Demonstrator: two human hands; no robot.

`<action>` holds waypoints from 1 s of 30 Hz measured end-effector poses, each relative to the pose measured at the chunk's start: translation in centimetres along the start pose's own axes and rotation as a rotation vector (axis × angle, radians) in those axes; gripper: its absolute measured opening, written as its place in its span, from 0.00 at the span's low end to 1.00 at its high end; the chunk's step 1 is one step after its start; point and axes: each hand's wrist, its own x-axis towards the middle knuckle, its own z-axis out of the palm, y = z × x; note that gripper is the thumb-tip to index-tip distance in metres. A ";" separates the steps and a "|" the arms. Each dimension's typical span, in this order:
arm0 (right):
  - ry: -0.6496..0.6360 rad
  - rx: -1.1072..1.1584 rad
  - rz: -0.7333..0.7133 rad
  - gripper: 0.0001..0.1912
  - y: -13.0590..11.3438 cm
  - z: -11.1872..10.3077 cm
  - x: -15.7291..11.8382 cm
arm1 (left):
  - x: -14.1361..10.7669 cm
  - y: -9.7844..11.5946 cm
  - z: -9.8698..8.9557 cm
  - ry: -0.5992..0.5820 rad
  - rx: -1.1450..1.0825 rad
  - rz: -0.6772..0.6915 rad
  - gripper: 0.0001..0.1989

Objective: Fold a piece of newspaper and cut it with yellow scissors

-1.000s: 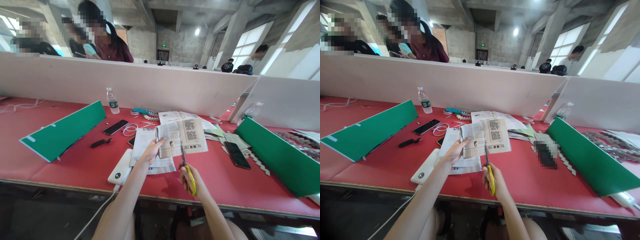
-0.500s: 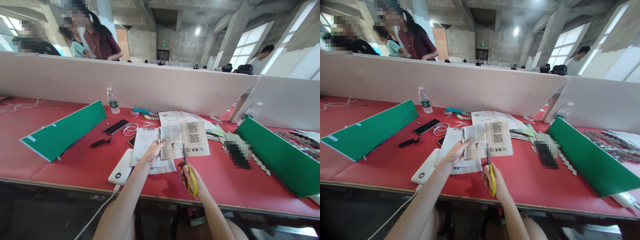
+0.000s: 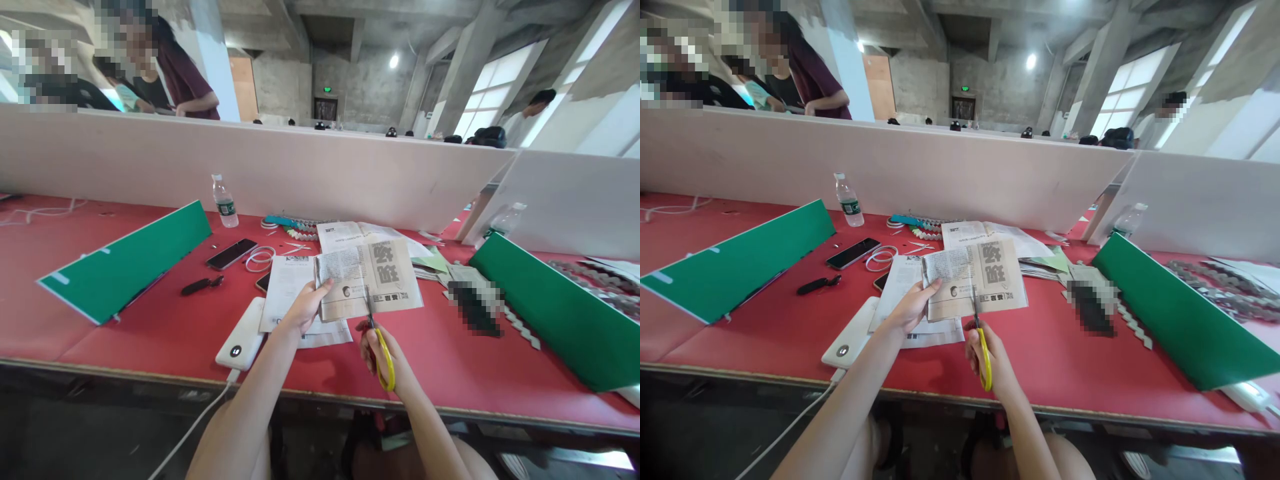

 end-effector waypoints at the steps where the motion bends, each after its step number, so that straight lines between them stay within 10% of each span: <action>1: -0.001 -0.007 -0.007 0.21 0.0 0.0 0.0 | 0.0 -0.1 0.0 -0.002 -0.005 -0.002 0.20; 30: 0.008 -0.099 0.106 0.23 -1.0 0.0 -0.3 | -0.3 0.5 0.4 0.002 0.036 -0.013 0.15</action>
